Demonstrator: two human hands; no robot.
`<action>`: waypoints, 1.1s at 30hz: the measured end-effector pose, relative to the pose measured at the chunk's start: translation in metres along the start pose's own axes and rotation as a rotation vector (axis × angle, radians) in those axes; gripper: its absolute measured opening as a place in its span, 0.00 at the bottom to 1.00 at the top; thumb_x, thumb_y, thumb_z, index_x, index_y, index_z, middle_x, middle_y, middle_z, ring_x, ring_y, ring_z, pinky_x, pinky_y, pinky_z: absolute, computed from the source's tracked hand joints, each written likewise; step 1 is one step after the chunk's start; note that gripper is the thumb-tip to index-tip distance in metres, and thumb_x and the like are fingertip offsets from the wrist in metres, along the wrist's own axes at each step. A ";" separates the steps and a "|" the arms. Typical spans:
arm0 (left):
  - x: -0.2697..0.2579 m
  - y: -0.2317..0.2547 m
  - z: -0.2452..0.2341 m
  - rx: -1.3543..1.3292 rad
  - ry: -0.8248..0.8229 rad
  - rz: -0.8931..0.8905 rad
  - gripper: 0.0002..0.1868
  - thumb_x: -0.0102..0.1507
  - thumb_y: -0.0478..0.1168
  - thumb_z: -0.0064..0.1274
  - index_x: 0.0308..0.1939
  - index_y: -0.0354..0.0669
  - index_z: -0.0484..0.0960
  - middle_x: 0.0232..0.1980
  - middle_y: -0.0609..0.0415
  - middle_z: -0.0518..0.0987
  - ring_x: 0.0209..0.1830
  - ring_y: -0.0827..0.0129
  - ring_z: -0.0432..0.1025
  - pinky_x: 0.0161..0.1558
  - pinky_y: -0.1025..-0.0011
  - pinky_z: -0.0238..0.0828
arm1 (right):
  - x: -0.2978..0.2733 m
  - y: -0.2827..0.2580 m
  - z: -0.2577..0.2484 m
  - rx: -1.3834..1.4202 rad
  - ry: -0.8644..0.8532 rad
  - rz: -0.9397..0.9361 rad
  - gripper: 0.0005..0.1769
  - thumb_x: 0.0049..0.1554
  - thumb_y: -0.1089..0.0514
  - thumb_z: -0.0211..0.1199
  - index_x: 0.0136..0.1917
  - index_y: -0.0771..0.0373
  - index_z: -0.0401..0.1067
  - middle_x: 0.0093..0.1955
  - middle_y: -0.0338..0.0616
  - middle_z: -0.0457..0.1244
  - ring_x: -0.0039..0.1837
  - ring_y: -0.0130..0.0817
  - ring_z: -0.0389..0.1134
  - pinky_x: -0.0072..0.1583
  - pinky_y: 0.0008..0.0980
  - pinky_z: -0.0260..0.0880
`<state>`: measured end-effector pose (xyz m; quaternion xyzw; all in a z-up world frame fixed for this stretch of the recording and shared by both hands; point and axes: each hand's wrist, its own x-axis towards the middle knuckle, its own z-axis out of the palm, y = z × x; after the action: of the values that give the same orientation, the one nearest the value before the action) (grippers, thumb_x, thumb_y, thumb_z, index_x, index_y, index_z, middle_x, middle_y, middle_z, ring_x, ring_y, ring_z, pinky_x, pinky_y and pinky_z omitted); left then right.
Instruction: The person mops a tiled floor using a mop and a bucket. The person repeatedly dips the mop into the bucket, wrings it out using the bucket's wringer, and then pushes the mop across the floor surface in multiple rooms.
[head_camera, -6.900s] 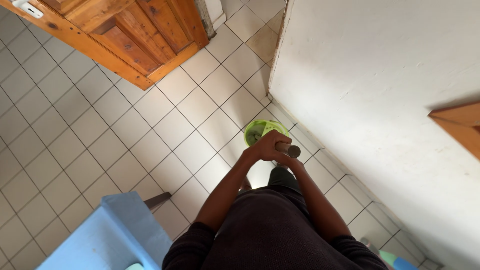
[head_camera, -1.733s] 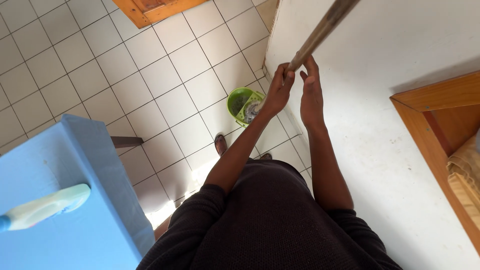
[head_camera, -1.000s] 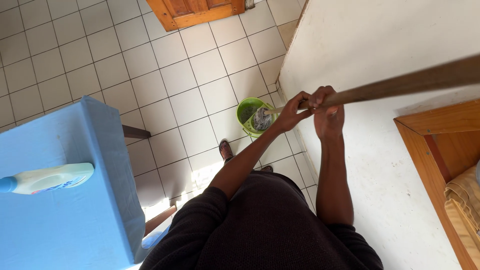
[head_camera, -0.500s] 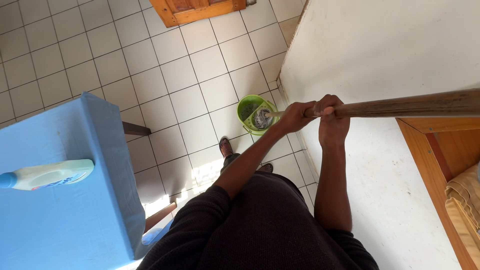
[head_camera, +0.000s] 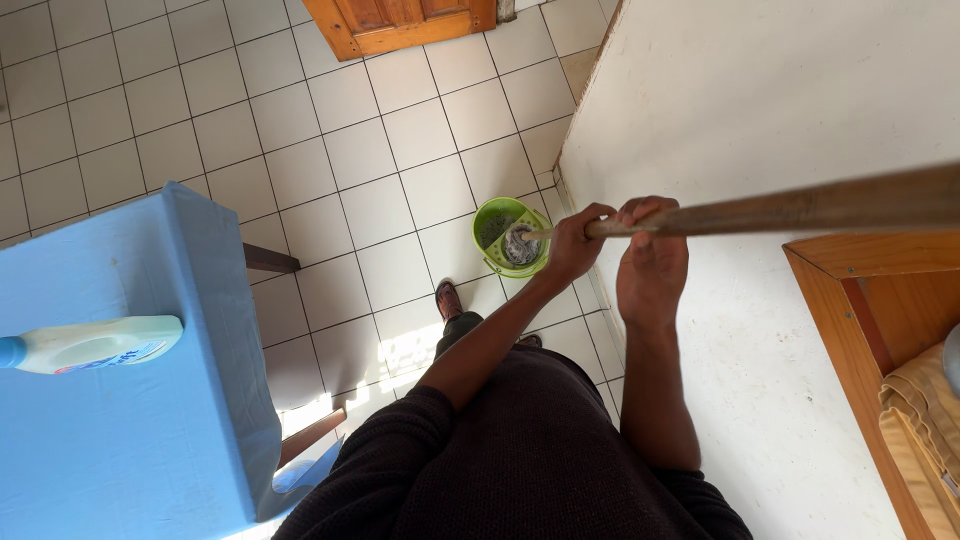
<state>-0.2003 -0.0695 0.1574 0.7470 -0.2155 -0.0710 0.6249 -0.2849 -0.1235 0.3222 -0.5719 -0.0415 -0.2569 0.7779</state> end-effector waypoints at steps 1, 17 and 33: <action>0.000 -0.001 -0.001 -0.012 -0.019 0.029 0.14 0.61 0.31 0.55 0.50 0.45 0.80 0.27 0.53 0.79 0.24 0.67 0.73 0.31 0.67 0.68 | 0.000 0.006 -0.002 0.012 0.027 0.007 0.19 0.65 0.43 0.69 0.56 0.56 0.66 0.52 0.34 0.59 0.60 0.30 0.59 0.71 0.37 0.58; 0.028 0.019 -0.014 -0.146 -0.628 0.204 0.23 0.58 0.45 0.68 0.53 0.47 0.75 0.51 0.55 0.76 0.53 0.65 0.73 0.53 0.63 0.74 | 0.000 0.039 -0.062 -0.033 -0.057 -0.015 0.30 0.60 0.40 0.71 0.31 0.56 0.59 0.25 0.32 0.51 0.30 0.23 0.47 0.38 0.28 0.46; 0.029 0.012 0.042 0.003 -0.520 0.148 0.10 0.53 0.42 0.59 0.37 0.43 0.84 0.24 0.54 0.82 0.22 0.64 0.76 0.30 0.65 0.72 | 0.019 0.009 -0.106 -0.114 -0.357 0.004 0.32 0.62 0.41 0.67 0.27 0.56 0.55 0.23 0.32 0.49 0.29 0.24 0.48 0.33 0.26 0.46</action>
<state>-0.1933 -0.1207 0.1645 0.6868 -0.4228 -0.2144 0.5510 -0.2892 -0.2249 0.2848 -0.6517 -0.1633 -0.1517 0.7250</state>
